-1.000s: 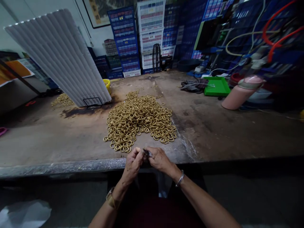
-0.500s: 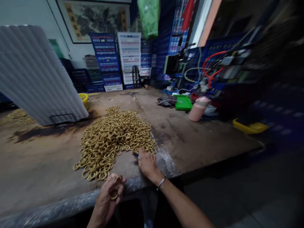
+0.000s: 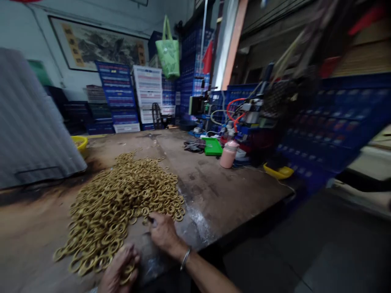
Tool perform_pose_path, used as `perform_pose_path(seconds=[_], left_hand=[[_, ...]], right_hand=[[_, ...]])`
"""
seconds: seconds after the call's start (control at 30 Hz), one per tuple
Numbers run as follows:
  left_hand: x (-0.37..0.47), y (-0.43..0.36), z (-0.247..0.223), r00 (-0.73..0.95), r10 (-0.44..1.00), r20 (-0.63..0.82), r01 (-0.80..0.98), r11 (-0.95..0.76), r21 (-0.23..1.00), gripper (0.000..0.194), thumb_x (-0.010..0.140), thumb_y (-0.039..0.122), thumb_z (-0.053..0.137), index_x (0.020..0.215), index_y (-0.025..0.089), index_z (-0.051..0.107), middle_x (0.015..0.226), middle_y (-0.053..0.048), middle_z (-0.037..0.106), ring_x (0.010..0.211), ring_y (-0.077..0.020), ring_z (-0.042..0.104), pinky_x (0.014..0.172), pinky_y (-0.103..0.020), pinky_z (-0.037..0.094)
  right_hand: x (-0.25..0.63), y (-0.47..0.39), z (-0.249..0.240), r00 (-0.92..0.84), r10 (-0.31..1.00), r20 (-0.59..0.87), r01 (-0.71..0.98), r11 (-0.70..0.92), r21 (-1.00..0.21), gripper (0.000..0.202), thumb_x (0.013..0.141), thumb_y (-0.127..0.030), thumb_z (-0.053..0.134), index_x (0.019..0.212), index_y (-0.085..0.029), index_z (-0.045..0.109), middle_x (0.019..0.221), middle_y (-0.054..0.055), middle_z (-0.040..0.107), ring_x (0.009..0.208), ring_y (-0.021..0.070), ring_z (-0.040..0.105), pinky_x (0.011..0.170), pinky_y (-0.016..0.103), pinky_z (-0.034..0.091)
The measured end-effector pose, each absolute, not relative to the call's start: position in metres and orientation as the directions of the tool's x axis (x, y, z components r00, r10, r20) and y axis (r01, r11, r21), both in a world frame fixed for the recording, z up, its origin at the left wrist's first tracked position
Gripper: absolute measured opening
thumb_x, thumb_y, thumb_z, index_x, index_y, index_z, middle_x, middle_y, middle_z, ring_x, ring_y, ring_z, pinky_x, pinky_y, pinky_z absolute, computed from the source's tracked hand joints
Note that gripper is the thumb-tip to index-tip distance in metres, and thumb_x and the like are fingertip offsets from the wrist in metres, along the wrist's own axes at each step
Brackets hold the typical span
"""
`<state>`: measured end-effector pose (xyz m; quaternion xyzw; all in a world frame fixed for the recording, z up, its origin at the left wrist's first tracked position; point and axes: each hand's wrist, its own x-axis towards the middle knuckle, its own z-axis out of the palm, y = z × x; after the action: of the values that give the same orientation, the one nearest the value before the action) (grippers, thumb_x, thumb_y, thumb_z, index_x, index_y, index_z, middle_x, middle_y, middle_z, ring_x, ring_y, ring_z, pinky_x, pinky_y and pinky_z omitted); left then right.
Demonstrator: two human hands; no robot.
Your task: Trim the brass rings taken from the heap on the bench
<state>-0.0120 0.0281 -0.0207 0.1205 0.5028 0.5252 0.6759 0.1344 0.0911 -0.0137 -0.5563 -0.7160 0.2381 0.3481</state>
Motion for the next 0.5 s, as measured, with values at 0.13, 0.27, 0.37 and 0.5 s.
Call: perform_pose_path(seconds=[0.13, 0.27, 0.37, 0.5], left_hand=[[0.001, 0.026, -0.006, -0.123, 0.920, -0.371, -0.548, 0.249, 0.799, 0.049, 0.052, 0.037, 0.076, 0.092, 0.018, 0.054, 0.061, 0.003, 0.056, 0.051, -0.0090, 0.051, 0.039, -0.015, 0.034], [0.002, 0.026, -0.012, -0.165, 0.948, -0.271, -0.451, 0.172, 0.876, 0.046, 0.064, 0.044, 0.065, 0.098, 0.017, 0.049, 0.059, 0.004, 0.051, 0.043, -0.0051, 0.041, 0.035, -0.014, 0.026], [0.001, 0.025, -0.019, -0.165, 0.958, -0.234, -0.336, 0.168, 0.927, 0.039, 0.069, 0.045, 0.060, 0.092, 0.016, 0.051, 0.057, 0.006, 0.047, 0.039, -0.0035, 0.034, 0.035, -0.014, 0.023], [0.000, 0.023, -0.021, -0.145, 0.970, -0.193, -0.193, 0.164, 0.967, 0.031, 0.074, 0.045, 0.054, 0.072, 0.015, 0.051, 0.048, 0.007, 0.039, 0.037, -0.0035, 0.028, 0.036, -0.016, 0.021]], right_hand=[[0.125, 0.084, -0.012, -0.112, 0.992, 0.065, 0.228, 0.089, -0.969, 0.012, 0.071, -0.023, 0.046, 0.070, -0.017, 0.056, 0.056, -0.003, 0.055, 0.051, 0.0085, 0.047, 0.051, 0.018, 0.037], [0.121, 0.074, -0.018, -0.197, 0.974, -0.112, -0.043, -0.123, -0.992, 0.015, 0.070, -0.032, 0.051, 0.071, -0.017, 0.051, 0.049, -0.006, 0.048, 0.037, 0.0047, 0.034, 0.036, 0.016, 0.028], [0.119, 0.066, -0.021, -0.267, 0.948, -0.170, -0.124, -0.209, -0.970, 0.020, 0.069, -0.036, 0.053, 0.070, -0.016, 0.050, 0.050, -0.007, 0.048, 0.033, 0.0026, 0.029, 0.032, 0.016, 0.021], [0.117, 0.062, -0.022, -0.298, 0.941, -0.159, -0.080, -0.191, -0.978, 0.021, 0.070, -0.037, 0.052, 0.069, -0.016, 0.050, 0.051, -0.006, 0.048, 0.034, 0.0028, 0.030, 0.033, 0.016, 0.022]])
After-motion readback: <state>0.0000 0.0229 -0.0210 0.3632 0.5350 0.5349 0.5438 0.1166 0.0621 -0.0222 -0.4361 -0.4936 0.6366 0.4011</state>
